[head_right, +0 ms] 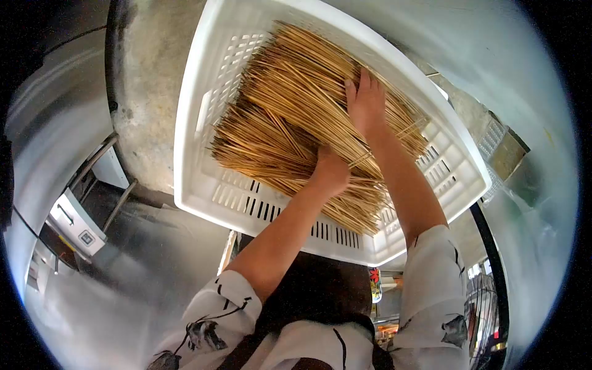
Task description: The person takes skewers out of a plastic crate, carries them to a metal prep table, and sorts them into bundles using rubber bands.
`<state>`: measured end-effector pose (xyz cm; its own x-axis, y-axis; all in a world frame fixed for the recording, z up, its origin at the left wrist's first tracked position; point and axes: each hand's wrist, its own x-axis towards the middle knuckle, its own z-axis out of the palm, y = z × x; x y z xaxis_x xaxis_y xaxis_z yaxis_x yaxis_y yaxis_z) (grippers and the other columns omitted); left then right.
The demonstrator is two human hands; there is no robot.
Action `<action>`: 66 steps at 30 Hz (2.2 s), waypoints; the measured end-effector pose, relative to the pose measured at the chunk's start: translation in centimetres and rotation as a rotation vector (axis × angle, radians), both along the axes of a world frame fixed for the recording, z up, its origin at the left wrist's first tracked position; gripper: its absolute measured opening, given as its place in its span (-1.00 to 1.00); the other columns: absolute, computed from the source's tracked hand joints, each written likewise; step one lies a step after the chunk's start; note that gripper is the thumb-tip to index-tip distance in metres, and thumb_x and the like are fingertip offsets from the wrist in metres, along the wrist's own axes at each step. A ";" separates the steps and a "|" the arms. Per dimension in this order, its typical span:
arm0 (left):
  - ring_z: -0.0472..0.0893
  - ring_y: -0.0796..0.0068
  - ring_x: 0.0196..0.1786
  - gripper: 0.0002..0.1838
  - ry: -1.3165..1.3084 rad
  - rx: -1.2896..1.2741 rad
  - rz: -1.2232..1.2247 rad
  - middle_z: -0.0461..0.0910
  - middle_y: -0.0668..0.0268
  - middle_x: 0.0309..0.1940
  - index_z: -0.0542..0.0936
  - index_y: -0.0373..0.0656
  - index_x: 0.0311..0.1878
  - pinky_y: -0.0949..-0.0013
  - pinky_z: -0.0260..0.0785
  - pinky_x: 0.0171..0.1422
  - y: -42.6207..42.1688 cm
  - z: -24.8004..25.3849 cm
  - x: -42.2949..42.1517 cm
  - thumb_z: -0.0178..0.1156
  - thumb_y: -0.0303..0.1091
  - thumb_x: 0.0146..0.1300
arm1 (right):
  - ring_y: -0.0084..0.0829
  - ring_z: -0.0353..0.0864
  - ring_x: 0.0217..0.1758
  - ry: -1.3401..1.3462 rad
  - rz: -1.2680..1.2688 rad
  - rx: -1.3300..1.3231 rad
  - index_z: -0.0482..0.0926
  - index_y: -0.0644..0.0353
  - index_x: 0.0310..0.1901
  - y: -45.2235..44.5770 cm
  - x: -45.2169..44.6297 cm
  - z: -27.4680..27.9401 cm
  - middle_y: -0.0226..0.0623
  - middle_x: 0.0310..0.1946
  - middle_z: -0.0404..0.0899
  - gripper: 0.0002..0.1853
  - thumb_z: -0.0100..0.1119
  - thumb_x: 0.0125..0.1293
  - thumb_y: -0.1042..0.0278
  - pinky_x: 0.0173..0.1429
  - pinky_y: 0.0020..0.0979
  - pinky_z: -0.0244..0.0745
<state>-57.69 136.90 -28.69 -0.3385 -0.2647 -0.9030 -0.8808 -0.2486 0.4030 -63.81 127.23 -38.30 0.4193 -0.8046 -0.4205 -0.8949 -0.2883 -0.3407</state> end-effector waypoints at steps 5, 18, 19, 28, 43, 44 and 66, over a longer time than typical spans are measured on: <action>0.33 0.17 0.14 -0.53 -0.093 -0.070 -0.217 0.43 0.15 -0.02 0.52 -0.22 0.01 -0.10 -0.22 0.37 -0.1 0.7 3.0 -0.14 -0.04 0.29 | 0.01 0.19 0.22 -0.133 -0.010 -0.124 0.18 0.31 0.22 1.5 -1.7 1.8 0.01 0.20 0.21 -0.48 -0.15 0.33 0.16 0.30 -0.09 0.07; 0.36 0.24 0.08 -0.44 -0.232 -0.408 0.012 0.49 0.14 -0.11 0.50 -0.33 -0.04 0.08 -0.14 0.36 5.6 1.8 3.4 -0.25 -0.01 0.30 | -0.11 0.47 -0.07 -0.307 0.697 0.777 0.55 0.22 -0.26 7.1 -1.3 2.7 -0.18 -0.20 0.51 -0.75 0.12 -0.04 0.41 -0.04 -0.22 0.41; 0.36 0.25 0.08 -0.45 -0.216 -0.371 0.011 0.49 0.13 -0.11 0.50 -0.34 -0.05 0.09 -0.13 0.36 5.3 2.1 3.4 -0.24 -0.02 0.29 | -0.17 0.44 0.00 -0.277 0.720 0.777 0.57 0.19 -0.26 7.2 -1.3 2.6 -0.24 -0.19 0.51 -0.77 0.12 -0.01 0.39 0.02 -0.22 0.37; 0.38 0.26 0.06 -0.50 -0.252 -0.402 -0.024 0.49 0.12 -0.13 0.52 -0.34 -0.09 0.11 -0.06 0.33 5.2 2.3 3.2 -0.26 -0.10 0.29 | -0.32 0.12 0.33 -0.463 1.491 -0.001 0.47 -0.01 0.04 6.2 -2.6 0.7 -0.40 0.13 0.37 -0.60 -0.02 0.12 0.24 0.50 -0.12 -0.31; 0.37 0.30 0.05 -0.49 -0.212 -0.373 -0.037 0.49 0.18 -0.15 0.49 -0.30 -0.07 0.11 -0.06 0.32 5.5 2.5 3.6 -0.31 -0.07 0.32 | -0.46 0.06 0.34 0.133 1.697 -0.308 0.42 -0.03 0.09 4.1 -1.5 2.2 -0.47 0.16 0.32 -0.59 -0.13 0.17 0.29 0.52 -0.11 -0.37; 0.38 0.31 0.05 -0.50 -0.228 -0.412 -0.042 0.49 0.18 -0.16 0.49 -0.30 -0.08 0.12 -0.05 0.32 5.7 2.5 3.6 -0.30 -0.08 0.31 | -0.46 0.06 0.35 0.116 1.611 -0.299 0.42 -0.02 0.10 4.4 -1.8 2.4 -0.47 0.17 0.31 -0.58 -0.09 0.15 0.29 0.52 -0.11 -0.34; 0.37 0.28 0.08 -0.51 -0.284 -0.424 0.000 0.50 0.16 -0.11 0.51 -0.29 -0.06 0.11 -0.07 0.35 6.1 1.4 2.7 -0.30 -0.12 0.33 | -0.42 -0.37 0.48 0.153 1.562 -0.301 -0.13 -0.09 0.38 8.6 -0.7 2.4 -0.49 0.42 -0.24 -0.32 -0.22 0.26 0.03 0.49 -0.17 -0.53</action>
<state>-54.99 142.99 -27.28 -0.0957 -0.6278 -0.7725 -0.9702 -0.1147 0.2134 -64.52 135.81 -35.95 0.8440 0.2964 -0.4469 0.3104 -0.9496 -0.0436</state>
